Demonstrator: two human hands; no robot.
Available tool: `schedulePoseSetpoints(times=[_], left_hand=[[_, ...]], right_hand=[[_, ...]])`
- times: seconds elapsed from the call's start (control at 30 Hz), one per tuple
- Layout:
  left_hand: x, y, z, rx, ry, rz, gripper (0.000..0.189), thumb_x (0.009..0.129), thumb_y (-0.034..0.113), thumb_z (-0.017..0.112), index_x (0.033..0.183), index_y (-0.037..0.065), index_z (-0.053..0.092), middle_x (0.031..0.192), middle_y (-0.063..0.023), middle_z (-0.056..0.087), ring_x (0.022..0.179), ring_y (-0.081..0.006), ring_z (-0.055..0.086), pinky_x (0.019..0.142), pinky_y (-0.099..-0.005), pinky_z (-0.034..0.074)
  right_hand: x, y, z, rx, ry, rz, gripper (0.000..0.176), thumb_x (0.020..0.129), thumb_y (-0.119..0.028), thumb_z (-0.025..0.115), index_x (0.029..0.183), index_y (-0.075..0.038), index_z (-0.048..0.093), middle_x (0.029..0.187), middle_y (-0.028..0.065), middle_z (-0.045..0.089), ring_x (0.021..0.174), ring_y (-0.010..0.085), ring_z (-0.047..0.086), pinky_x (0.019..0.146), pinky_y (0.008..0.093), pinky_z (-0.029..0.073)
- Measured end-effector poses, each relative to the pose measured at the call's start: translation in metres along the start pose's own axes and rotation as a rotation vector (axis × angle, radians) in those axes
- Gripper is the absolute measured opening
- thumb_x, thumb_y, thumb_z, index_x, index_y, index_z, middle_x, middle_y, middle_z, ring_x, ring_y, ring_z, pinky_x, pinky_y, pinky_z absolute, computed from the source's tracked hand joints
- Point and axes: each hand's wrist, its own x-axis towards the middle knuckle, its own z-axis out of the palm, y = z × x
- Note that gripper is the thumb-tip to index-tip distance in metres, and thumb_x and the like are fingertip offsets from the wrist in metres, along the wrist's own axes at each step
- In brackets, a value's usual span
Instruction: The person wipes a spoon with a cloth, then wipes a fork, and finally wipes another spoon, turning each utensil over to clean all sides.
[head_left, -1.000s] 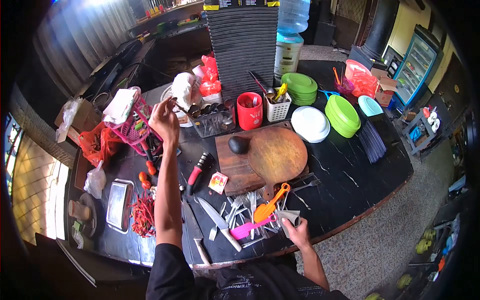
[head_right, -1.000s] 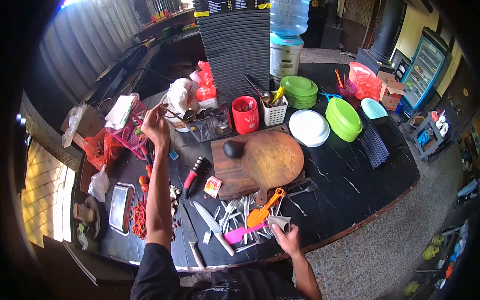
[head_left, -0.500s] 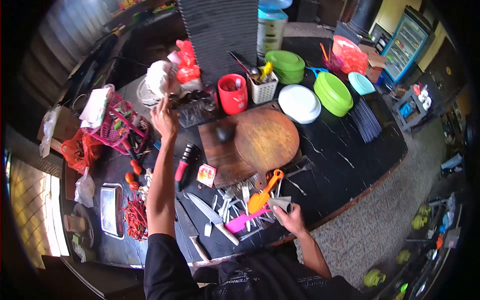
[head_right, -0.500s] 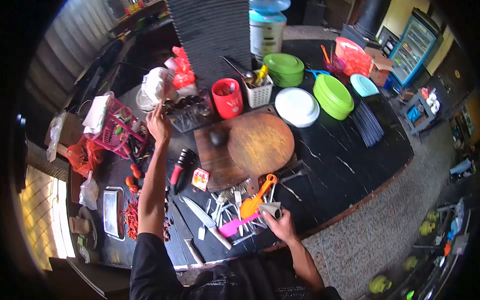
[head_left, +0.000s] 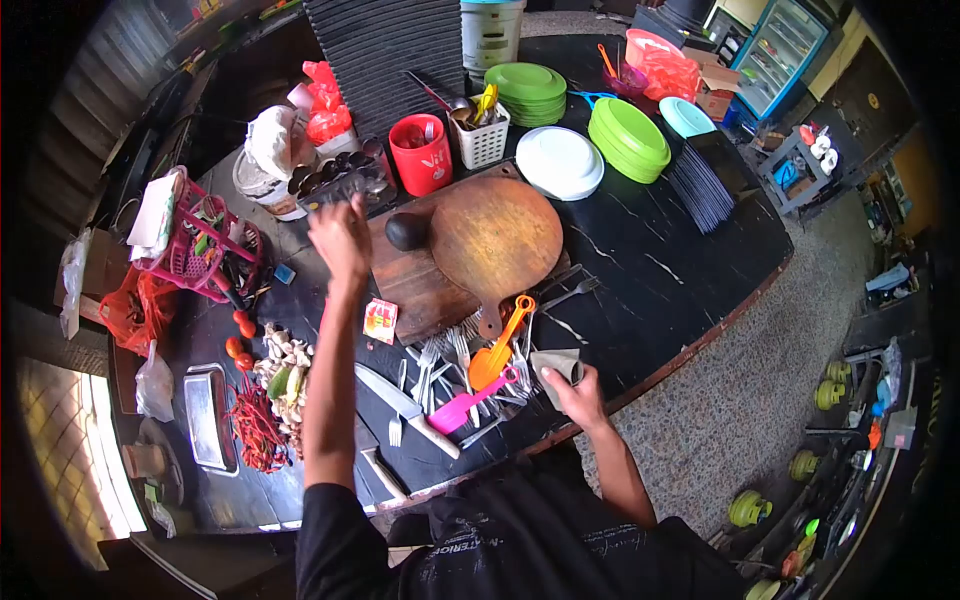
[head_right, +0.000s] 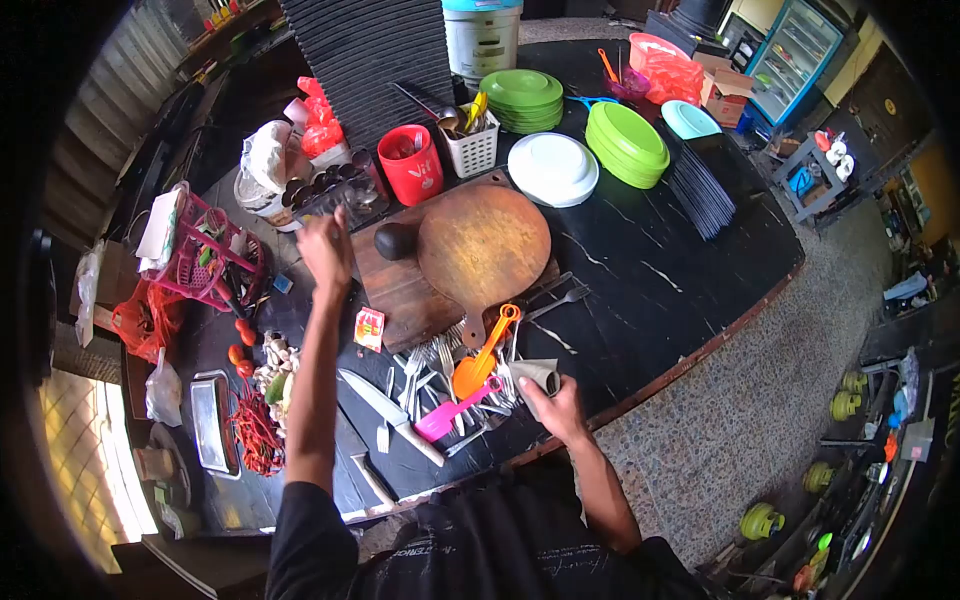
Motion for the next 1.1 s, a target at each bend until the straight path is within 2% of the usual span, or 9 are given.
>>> schedulePoseSetpoints(times=[0.03, 0.17, 0.23, 0.37, 0.57, 0.73, 0.87, 1.03, 1.1], left_hand=[[-0.017, 0.015, 0.005, -0.08, -0.162, -0.058, 0.008, 0.091, 0.01, 0.058, 0.095, 0.004, 0.06, 0.097, -0.0195, 0.061, 0.094, -0.0394, 0.057, 0.079, -0.0499, 0.046], [-0.107, 0.1, 0.019, -0.6, -0.014, 0.309, 0.023, 0.083, -0.005, 0.055, 0.104, 0.003, 0.059, 0.088, -0.018, 0.065, 0.08, -0.0391, 0.062, 0.069, -0.0451, 0.05], [-0.145, 0.147, 0.016, -0.701, -0.215, 0.187, 0.033, 0.077, -0.005, 0.059, 0.109, 0.004, 0.058, 0.089, -0.0168, 0.064, 0.083, -0.0381, 0.062, 0.074, -0.0448, 0.051], [-0.191, 0.205, 0.046, -0.505, -0.462, 0.537, 0.042, 0.074, 0.003, 0.064, 0.116, 0.005, 0.061, 0.1, -0.0141, 0.064, 0.097, -0.0334, 0.062, 0.085, -0.0433, 0.052], [-0.219, 0.254, 0.114, -0.241, -0.449, 0.541, 0.046, 0.084, 0.015, 0.062, 0.128, 0.0, 0.057, 0.107, -0.013, 0.063, 0.11, -0.0331, 0.055, 0.091, -0.0407, 0.05], [-0.236, 0.258, 0.128, -0.319, -0.426, 0.571, 0.015, 0.083, 0.017, 0.064, 0.093, 0.009, 0.071, 0.092, -0.0101, 0.062, 0.094, -0.0299, 0.054, 0.086, -0.0383, 0.047], [-0.252, 0.265, 0.104, -0.384, -0.456, 0.639, 0.01, 0.081, 0.009, 0.064, 0.089, 0.007, 0.07, 0.09, -0.0086, 0.063, 0.096, -0.0268, 0.056, 0.081, -0.036, 0.046], [-0.24, 0.281, 0.052, -0.75, -0.306, 0.394, 0.014, 0.088, 0.009, 0.066, 0.099, 0.004, 0.072, 0.085, -0.0105, 0.066, 0.08, -0.0273, 0.063, 0.073, -0.0398, 0.051], [-0.235, 0.279, 0.034, -0.966, -0.51, 0.068, 0.014, 0.092, 0.01, 0.065, 0.102, 0.002, 0.071, 0.085, -0.0107, 0.067, 0.074, -0.0209, 0.065, 0.067, -0.0346, 0.052]], right_hand=[[0.0, 0.002, -0.005, 0.008, 0.022, 0.007, 0.029, 0.089, -0.023, 0.072, 0.102, 0.003, 0.071, 0.093, 0.0079, 0.073, 0.084, 0.0142, 0.068, 0.074, 0.0311, 0.053], [-0.005, -0.005, -0.024, 0.026, 0.101, -0.02, 0.027, 0.089, -0.018, 0.071, 0.106, 0.003, 0.071, 0.099, 0.0091, 0.074, 0.088, 0.0143, 0.068, 0.078, 0.0307, 0.053], [-0.009, -0.002, -0.034, 0.017, 0.134, -0.02, 0.027, 0.089, -0.018, 0.072, 0.106, 0.002, 0.071, 0.1, 0.0094, 0.074, 0.089, 0.0151, 0.068, 0.079, 0.0312, 0.053], [-0.018, 0.015, -0.05, 0.058, 0.221, 0.01, 0.029, 0.088, -0.02, 0.073, 0.107, 0.002, 0.071, 0.102, 0.0098, 0.074, 0.091, 0.0174, 0.069, 0.081, 0.0326, 0.053], [-0.038, 0.032, -0.066, 0.074, 0.236, -0.016, 0.026, 0.089, -0.014, 0.072, 0.11, 0.001, 0.07, 0.106, 0.0062, 0.071, 0.095, 0.0134, 0.066, 0.085, 0.0302, 0.052], [-0.053, 0.043, -0.077, 0.139, 0.274, 0.013, 0.027, 0.088, -0.014, 0.071, 0.11, 0.002, 0.069, 0.106, 0.0083, 0.072, 0.098, 0.0173, 0.067, 0.087, 0.0328, 0.052], [-0.057, 0.046, -0.092, 0.103, 0.307, 0.011, 0.026, 0.089, -0.015, 0.071, 0.109, 0.002, 0.07, 0.106, 0.0084, 0.072, 0.096, 0.017, 0.067, 0.087, 0.0326, 0.052], [-0.05, 0.032, -0.108, 0.133, 0.396, -0.006, 0.027, 0.09, -0.017, 0.07, 0.108, 0.003, 0.07, 0.104, 0.0093, 0.072, 0.094, 0.0176, 0.068, 0.085, 0.0327, 0.052], [-0.043, 0.025, -0.115, 0.082, 0.428, -0.057, 0.027, 0.09, -0.016, 0.071, 0.109, 0.003, 0.069, 0.106, 0.007, 0.071, 0.095, 0.0146, 0.065, 0.085, 0.0305, 0.051]])
